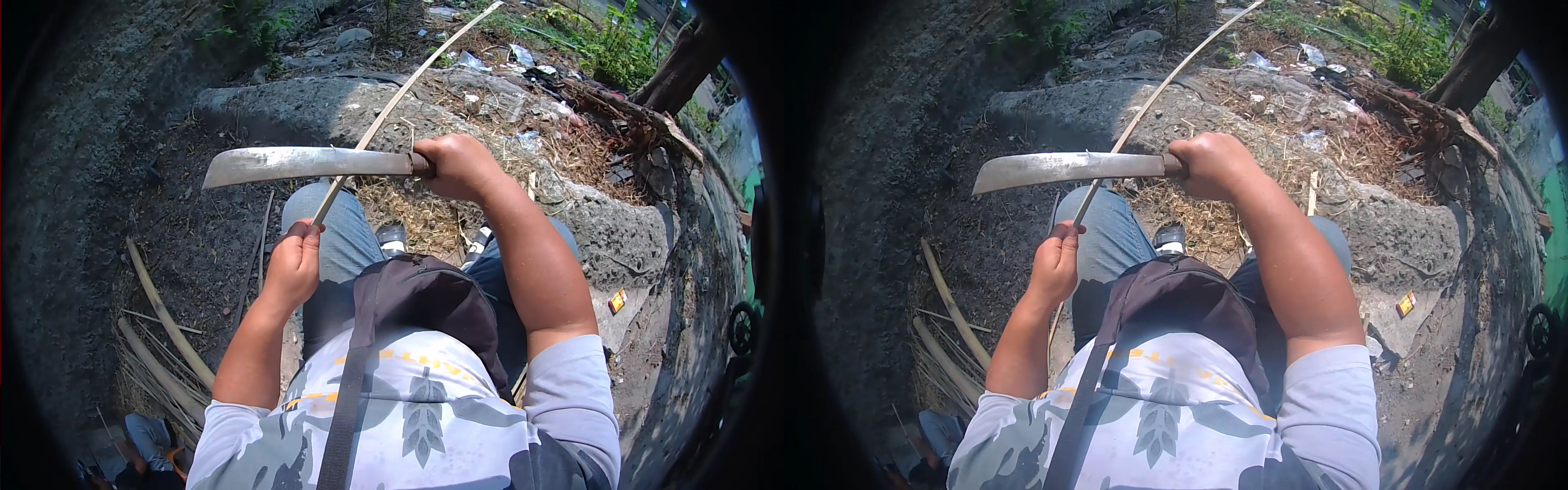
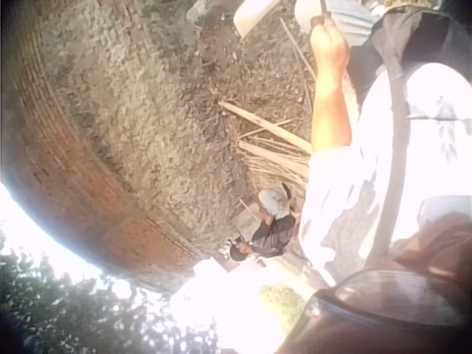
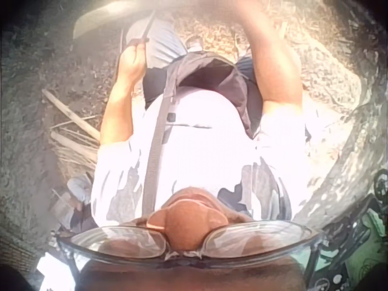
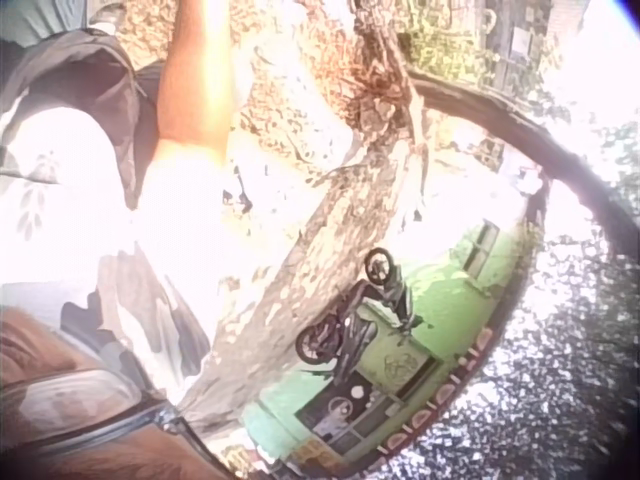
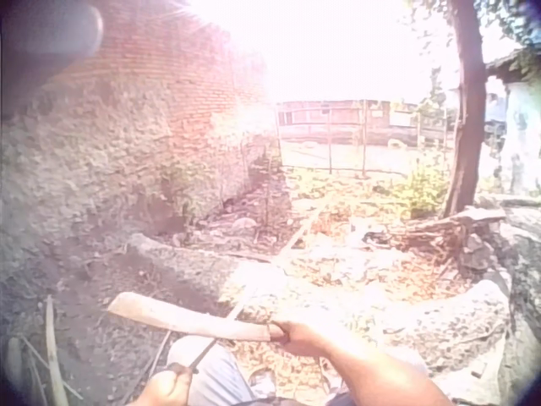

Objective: The person uses a machete to shave and smooth the surface of a bamboo strip by running the blade along its length.

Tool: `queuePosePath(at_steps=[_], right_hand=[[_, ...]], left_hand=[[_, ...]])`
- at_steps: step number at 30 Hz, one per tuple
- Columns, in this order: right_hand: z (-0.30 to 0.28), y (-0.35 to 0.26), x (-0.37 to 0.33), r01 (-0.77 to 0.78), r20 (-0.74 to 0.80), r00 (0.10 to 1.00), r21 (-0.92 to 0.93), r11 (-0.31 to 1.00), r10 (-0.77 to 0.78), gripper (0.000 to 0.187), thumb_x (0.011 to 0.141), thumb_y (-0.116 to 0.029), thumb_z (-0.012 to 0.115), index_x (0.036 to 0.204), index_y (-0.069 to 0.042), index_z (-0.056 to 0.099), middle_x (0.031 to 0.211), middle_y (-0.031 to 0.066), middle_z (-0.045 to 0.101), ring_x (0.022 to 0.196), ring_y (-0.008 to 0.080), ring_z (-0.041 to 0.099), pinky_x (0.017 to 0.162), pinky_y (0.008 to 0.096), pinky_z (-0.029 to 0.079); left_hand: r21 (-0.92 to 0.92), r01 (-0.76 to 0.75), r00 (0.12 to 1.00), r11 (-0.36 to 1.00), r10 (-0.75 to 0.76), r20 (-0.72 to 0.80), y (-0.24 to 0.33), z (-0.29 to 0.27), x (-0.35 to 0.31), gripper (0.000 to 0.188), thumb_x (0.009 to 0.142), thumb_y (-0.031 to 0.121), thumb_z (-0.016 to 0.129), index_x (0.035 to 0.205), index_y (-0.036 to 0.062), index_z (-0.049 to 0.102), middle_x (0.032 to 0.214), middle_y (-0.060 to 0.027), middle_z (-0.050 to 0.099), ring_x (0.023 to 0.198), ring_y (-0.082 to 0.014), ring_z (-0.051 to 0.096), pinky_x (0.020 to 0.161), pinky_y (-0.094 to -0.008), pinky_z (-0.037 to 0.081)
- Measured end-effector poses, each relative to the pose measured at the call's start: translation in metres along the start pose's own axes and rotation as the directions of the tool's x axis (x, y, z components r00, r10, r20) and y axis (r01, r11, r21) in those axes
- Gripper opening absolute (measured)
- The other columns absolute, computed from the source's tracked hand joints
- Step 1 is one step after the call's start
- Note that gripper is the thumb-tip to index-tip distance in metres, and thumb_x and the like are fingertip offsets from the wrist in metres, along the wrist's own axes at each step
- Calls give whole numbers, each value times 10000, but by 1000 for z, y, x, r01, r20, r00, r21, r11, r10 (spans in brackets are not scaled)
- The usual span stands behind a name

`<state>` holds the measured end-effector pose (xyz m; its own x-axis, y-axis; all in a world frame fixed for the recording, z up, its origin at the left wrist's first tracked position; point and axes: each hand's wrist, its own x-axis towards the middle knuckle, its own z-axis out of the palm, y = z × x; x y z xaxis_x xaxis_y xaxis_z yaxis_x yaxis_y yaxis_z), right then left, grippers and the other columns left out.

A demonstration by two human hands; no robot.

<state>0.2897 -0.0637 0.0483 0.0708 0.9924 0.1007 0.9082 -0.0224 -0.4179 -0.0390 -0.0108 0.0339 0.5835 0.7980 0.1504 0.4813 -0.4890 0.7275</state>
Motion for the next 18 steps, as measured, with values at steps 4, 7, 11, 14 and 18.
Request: queuePosePath(at_steps=[4, 7, 11, 14, 18], right_hand=[[-5, 12, -4, 33, -61, 997, -72, 997, -37, 164, 739, -157, 729, 882, -152, 648, 815, 143, 691, 818, 394, 680, 695, 510, 535], [3, 18, -2, 15, -42, 999, -131, 991, -21, 155, 745, -165, 722, 883, -160, 652, 817, 141, 694, 821, 390, 683, 697, 508, 539], [-1, 11, -8, -4, -41, 999, -104, 995, 0, 157, 750, -165, 718, 893, -147, 657, 825, 140, 698, 831, 387, 689, 713, 503, 548], [12, 4, -5, 24, -42, 999, -31, 999, -26, 160, 750, -169, 720, 893, -141, 657, 820, 142, 696, 830, 390, 688, 717, 501, 546], [11, -13, 4, 45, -4, 999, -144, 989, -46, 175, 780, -226, 718, 936, -153, 683, 890, 124, 729, 889, 350, 711, 773, 470, 567]], left_hand=[[0, 1, 999, 1000, -1, 47, 15, 0, 5, 340, 1095, 267, 452, 1089, -22, 630, 759, -177, 632, 678, -306, 607, 657, -395, 476], [13, -56, 998, 998, 55, 28, 7, 7, 6, 352, 1095, 275, 451, 1079, -25, 635, 780, -199, 651, 707, -341, 634, 662, -415, 477], [26, 44, 993, 999, -46, 113, 2, 7, 8, 413, 1104, 316, 438, 1097, -39, 649, 868, -173, 681, 817, -245, 652, 773, -362, 498], [31, -6, 997, 999, 4, 76, 4, 7, 15, 366, 1093, 288, 454, 1062, -28, 636, 775, -220, 652, 726, -390, 646, 663, -441, 480], [43, -67, 997, 997, 65, 38, -2, 12, 17, 352, 1089, 284, 461, 1053, -19, 636, 772, -211, 650, 724, -387, 645, 662, -449, 478]])
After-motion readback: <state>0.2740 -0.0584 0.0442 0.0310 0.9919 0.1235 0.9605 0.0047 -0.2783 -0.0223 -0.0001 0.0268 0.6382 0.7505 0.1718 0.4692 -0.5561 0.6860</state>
